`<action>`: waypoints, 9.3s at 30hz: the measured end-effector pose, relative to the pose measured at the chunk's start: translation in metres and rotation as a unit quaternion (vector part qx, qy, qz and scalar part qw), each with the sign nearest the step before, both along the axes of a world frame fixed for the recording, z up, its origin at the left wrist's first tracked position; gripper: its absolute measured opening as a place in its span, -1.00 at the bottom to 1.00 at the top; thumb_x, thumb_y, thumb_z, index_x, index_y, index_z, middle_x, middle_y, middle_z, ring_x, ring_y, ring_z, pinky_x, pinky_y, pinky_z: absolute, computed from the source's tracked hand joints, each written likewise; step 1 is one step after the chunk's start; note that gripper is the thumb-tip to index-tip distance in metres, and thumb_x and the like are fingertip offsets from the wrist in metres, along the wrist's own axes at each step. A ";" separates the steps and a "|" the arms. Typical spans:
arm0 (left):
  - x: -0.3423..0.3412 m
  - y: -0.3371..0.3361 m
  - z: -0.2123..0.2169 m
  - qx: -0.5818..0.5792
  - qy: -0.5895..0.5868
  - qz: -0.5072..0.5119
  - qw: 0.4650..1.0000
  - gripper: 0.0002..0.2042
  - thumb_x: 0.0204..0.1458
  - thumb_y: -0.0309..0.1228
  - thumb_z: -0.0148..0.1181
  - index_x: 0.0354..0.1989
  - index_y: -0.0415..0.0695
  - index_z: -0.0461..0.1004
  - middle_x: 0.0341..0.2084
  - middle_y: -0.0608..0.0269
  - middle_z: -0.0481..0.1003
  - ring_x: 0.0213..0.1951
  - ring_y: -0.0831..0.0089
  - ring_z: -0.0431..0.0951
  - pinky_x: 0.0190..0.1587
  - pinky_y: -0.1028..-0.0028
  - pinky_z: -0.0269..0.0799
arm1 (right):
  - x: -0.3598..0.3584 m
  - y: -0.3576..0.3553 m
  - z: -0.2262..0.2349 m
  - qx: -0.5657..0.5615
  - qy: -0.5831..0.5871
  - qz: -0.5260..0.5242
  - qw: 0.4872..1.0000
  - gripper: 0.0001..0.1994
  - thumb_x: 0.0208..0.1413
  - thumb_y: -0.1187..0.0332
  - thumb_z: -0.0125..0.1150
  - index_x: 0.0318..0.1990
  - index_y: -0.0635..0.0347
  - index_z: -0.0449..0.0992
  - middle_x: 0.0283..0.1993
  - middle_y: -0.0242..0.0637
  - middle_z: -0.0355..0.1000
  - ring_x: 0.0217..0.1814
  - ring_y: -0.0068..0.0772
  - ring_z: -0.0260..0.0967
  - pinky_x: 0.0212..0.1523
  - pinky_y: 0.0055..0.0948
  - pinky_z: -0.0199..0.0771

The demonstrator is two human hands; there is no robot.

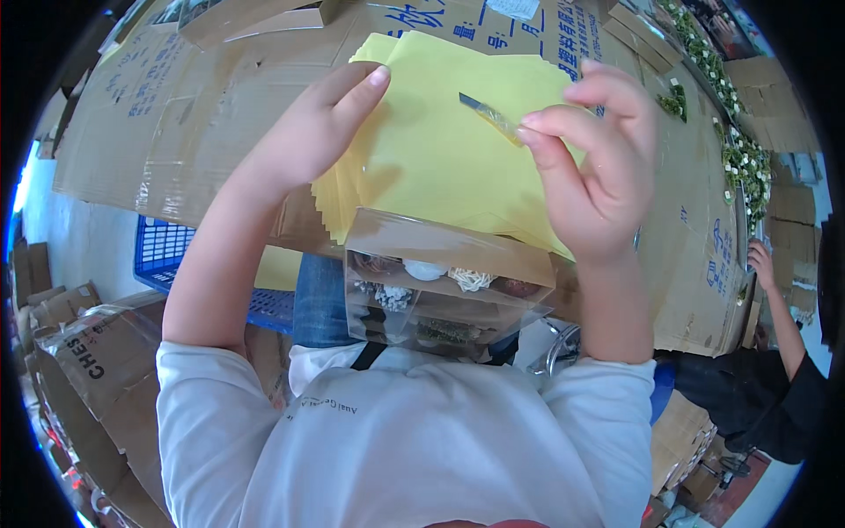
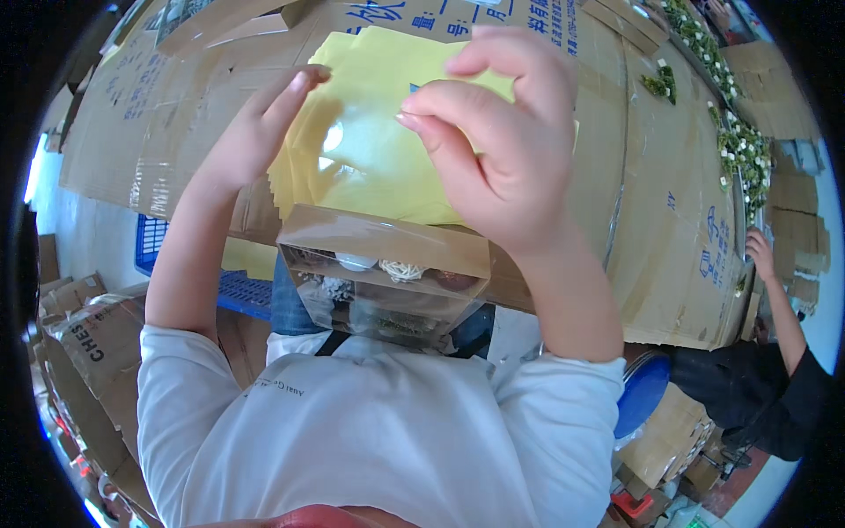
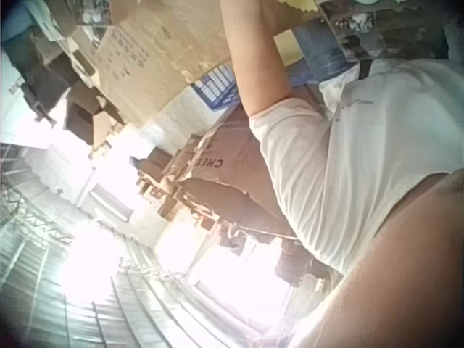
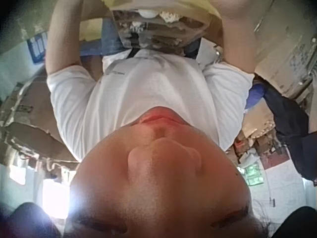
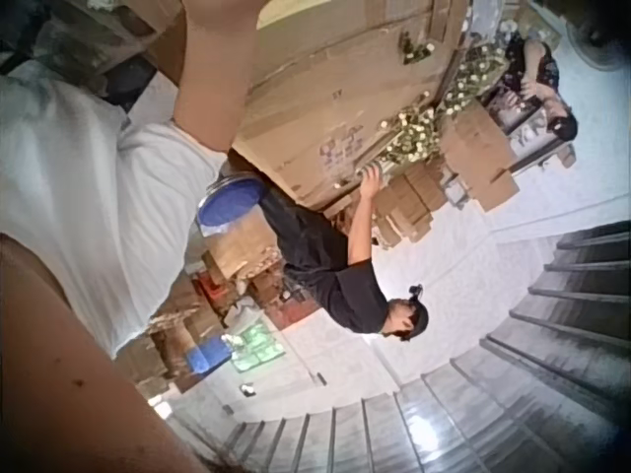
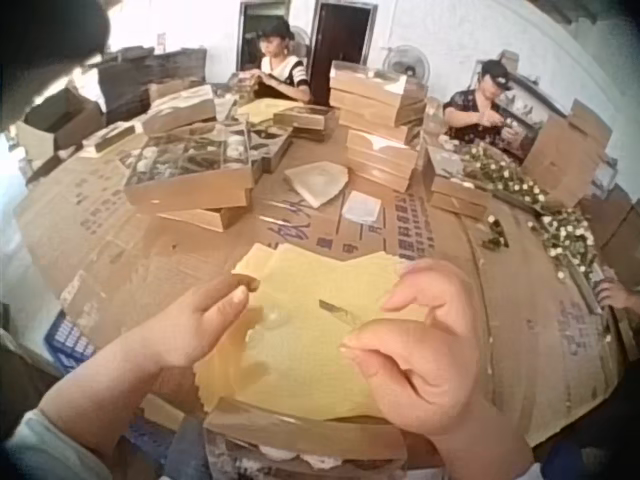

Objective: Packaging various small decorative items into divided gift boxes and sealing them with clear adhesive film.

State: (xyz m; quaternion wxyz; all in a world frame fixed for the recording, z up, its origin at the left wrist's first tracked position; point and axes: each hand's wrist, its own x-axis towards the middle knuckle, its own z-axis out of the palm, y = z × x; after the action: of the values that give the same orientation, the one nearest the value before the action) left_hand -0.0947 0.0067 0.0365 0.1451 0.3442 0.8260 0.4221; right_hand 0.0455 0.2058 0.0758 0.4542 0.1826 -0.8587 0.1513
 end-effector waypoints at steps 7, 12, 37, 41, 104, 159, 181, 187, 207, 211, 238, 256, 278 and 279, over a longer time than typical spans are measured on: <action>0.036 -0.011 0.024 0.112 0.027 -0.233 0.966 -0.40 0.27 0.01 -0.41 0.06 -0.34 0.32 -0.01 0.03 0.38 0.11 0.28 0.31 0.21 0.35 0.10 | 0.002 -0.006 -0.006 -0.025 -0.116 0.035 0.992 -0.77 -0.24 0.43 0.37 -0.32 0.09 0.55 -0.08 -0.28 0.36 0.04 -0.16 0.27 0.01 -0.24 0.29; 0.028 -0.008 0.010 0.125 -0.118 -0.040 0.984 -0.40 0.28 0.00 -0.34 0.15 -0.37 0.22 0.05 0.07 0.34 0.09 0.31 0.32 0.18 0.39 0.18 | 0.019 -0.033 0.009 0.054 -0.002 0.059 0.997 -0.81 -0.30 0.51 0.31 -0.43 0.09 0.52 -0.38 -0.40 0.39 -0.13 -0.22 0.35 -0.11 -0.32 0.34; 0.119 -0.034 0.054 -0.187 0.116 -0.229 0.948 -0.34 -0.11 -0.24 0.23 0.21 -0.16 0.22 -0.58 0.09 0.45 -0.47 0.08 0.46 -0.37 0.23 0.35 | 0.055 -0.037 -0.009 -0.560 -0.596 0.016 0.575 -0.87 0.01 0.39 0.24 -0.38 0.28 0.54 -0.42 -0.38 0.46 -0.41 -0.62 0.32 -0.35 -0.60 0.34; 0.111 -0.039 0.041 -0.107 0.121 -0.273 0.948 -0.39 -0.07 -0.24 0.21 0.23 -0.01 0.26 -0.60 0.13 0.40 -0.51 0.12 0.43 -0.40 0.24 0.32 | 0.057 -0.038 -0.018 -0.548 -0.606 -0.004 0.577 -0.86 0.00 0.38 0.25 -0.39 0.28 0.54 -0.45 -0.38 0.47 -0.42 -0.61 0.33 -0.35 -0.56 0.35; 0.005 0.024 0.010 -0.039 0.210 0.055 0.975 -0.47 0.14 -0.06 0.00 0.06 -0.31 0.27 -0.02 -0.19 0.37 0.07 -0.03 0.35 0.13 0.22 0.24 | -0.019 0.014 -0.028 -0.072 0.001 0.009 0.997 -0.86 -0.22 0.54 0.34 -0.44 0.12 0.55 -0.21 -0.29 0.35 -0.08 -0.21 0.28 -0.06 -0.32 0.28; 0.155 -0.058 0.004 -0.014 0.173 -0.287 0.942 -0.09 -0.34 -0.27 0.37 0.26 -0.34 0.08 -0.52 0.24 0.32 -0.49 0.32 0.36 -0.44 0.36 0.31 | 0.112 -0.064 -0.017 -0.461 -0.598 -0.012 0.655 -0.85 0.01 0.39 0.23 -0.37 0.32 0.58 -0.49 -0.25 0.50 -0.44 -0.49 0.38 -0.38 -0.48 0.36; 0.145 -0.052 0.024 -0.102 0.137 -0.329 0.929 -0.65 -0.29 -0.21 0.29 -0.41 -0.16 0.34 -0.53 0.20 0.35 -0.44 0.24 0.42 -0.42 0.35 0.31 | 0.086 -0.052 -0.013 -0.225 -0.728 0.148 0.630 -0.73 0.02 0.23 0.23 -0.25 0.27 0.54 -0.32 -0.07 0.49 -0.32 -0.03 0.43 -0.28 -0.23 0.41; 0.106 -0.068 0.029 -0.085 0.052 -0.307 0.946 -0.60 -0.15 -0.10 0.30 -0.38 -0.19 0.37 -0.50 0.11 0.42 -0.39 0.10 0.48 -0.33 0.24 0.40 | 0.094 -0.037 0.034 -0.079 -0.705 0.120 0.695 -0.24 0.01 -0.11 0.16 0.20 0.31 0.16 -0.05 0.05 0.42 -0.04 -0.04 0.41 -0.06 -0.21 0.39; -0.222 -0.067 0.095 0.215 -0.197 0.300 0.908 -0.82 0.12 -0.29 0.03 -0.48 -0.05 0.41 -0.61 0.39 0.37 -0.57 0.55 0.37 -0.45 0.51 0.41 | -0.027 0.327 -0.068 -0.215 -0.188 -0.446 0.848 -0.72 0.05 0.18 0.15 -0.24 0.22 0.53 -0.30 -0.06 0.51 -0.17 -0.08 0.47 -0.14 -0.21 0.42; -0.250 -0.112 0.082 0.123 -0.146 0.277 0.942 -0.87 0.16 -0.31 0.01 -0.33 -0.06 0.44 -0.65 0.48 0.27 -0.62 0.66 0.25 -0.57 0.59 0.18 | -0.066 0.345 -0.045 -0.026 -0.235 -0.535 0.811 -0.70 0.03 0.18 0.15 -0.12 0.11 0.50 -0.04 -0.12 0.43 0.06 -0.08 0.36 -0.03 -0.08 0.37; -0.045 -0.069 0.047 0.035 0.446 0.154 0.881 -0.55 -0.09 -0.49 0.10 0.06 -0.24 0.34 0.05 -0.08 0.31 0.14 0.02 0.27 0.19 0.19 0.14 | -0.002 0.261 -0.011 0.220 -0.100 -0.397 0.886 -0.45 -0.16 0.38 0.27 0.09 0.18 0.35 0.06 -0.16 0.37 0.08 -0.10 0.33 0.04 -0.18 0.35; 0.090 -0.109 -0.012 0.314 -0.281 -0.138 0.896 -0.26 -0.22 -0.34 0.44 0.14 -0.24 0.15 -0.05 0.19 0.34 0.00 0.47 0.35 0.05 0.39 0.26 | 0.149 -0.017 -0.010 0.207 -0.198 0.035 0.957 -0.53 0.05 -0.10 0.09 0.11 -0.24 0.37 0.28 -0.36 0.15 0.39 -0.23 -0.02 0.35 0.21 -0.26; 0.081 -0.126 -0.036 -0.037 -0.219 -0.185 0.957 -0.53 0.05 -0.02 0.11 -0.18 -0.26 0.44 -0.37 0.01 0.51 -0.25 0.11 0.53 -0.15 0.30 0.41 | -0.061 0.038 -0.085 0.077 -0.335 -0.211 0.915 -0.69 0.00 0.31 0.18 -0.08 0.18 0.46 -0.23 -0.16 0.36 -0.17 -0.15 0.40 -0.16 -0.18 0.43; 0.070 -0.123 -0.023 0.068 -0.221 -0.193 0.954 -0.65 0.12 -0.14 0.07 -0.21 -0.24 0.44 -0.43 0.07 0.49 -0.29 0.19 0.52 -0.18 0.36 0.41 | -0.057 0.030 -0.078 0.085 -0.348 -0.191 0.914 -0.70 -0.01 0.32 0.18 -0.08 0.15 0.46 -0.24 -0.16 0.35 -0.19 -0.17 0.40 -0.20 -0.21 0.44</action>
State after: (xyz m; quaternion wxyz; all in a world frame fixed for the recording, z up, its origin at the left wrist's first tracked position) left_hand -0.0245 -0.1167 0.0132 0.3791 0.4041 0.6604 0.5068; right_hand -0.0112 0.2354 -0.0023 0.1291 -0.0111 -0.9907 0.0417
